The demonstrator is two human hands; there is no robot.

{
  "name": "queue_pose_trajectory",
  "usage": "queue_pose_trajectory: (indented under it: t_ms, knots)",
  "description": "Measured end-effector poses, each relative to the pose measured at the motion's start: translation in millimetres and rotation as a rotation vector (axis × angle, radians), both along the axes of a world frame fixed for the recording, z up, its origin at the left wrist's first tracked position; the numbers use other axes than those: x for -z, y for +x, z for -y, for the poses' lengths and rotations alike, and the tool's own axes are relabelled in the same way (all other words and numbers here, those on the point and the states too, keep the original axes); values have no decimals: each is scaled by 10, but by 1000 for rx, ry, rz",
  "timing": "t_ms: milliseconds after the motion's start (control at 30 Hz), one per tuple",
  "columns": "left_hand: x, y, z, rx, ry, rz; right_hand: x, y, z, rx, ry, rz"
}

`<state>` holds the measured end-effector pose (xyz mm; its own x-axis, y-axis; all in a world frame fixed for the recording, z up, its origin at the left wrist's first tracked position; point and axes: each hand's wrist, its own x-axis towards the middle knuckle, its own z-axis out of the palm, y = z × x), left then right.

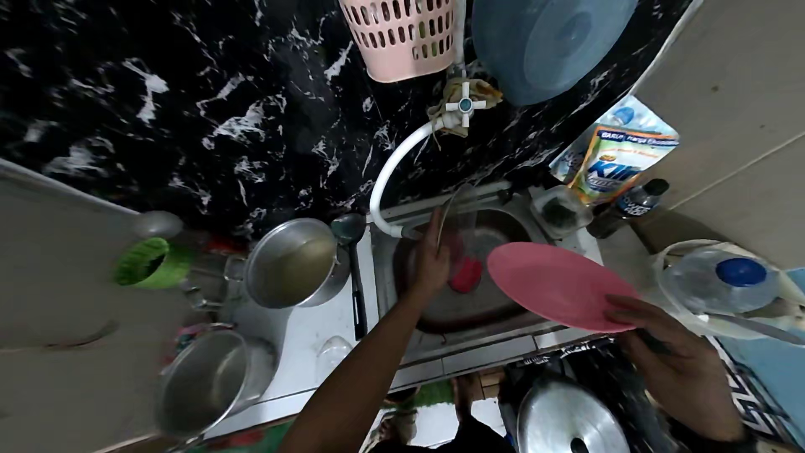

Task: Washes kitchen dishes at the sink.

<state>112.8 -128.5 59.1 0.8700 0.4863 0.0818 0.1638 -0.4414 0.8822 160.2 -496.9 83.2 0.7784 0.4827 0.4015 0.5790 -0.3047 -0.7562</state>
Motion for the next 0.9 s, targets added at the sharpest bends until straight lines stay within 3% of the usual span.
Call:
queue_pose_trajectory:
  t_ms: [167, 267, 367, 600, 733, 900]
  knots:
    - [78, -336, -26, 104, 247, -52, 60, 41, -97, 19, -102, -5]
    - [-3, -549, 40, 203, 472, -116, 11, 45, -168, 79, -138, -106]
    - [-28, -721, 23, 255, 555, -142, -39, 62, -272, 110, -73, -247]
    - [90, -1035, -42, 4, 363, -237, 233, 77, -1018, 152, 401, -787]
    - [203, -1183, -131, -179, 173, -135, 425, -40, -1573, 142, 490, -955]
    - [121, -1310, -303, -273, 134, -122, 516, -121, -2085, 172, 466, -1142]
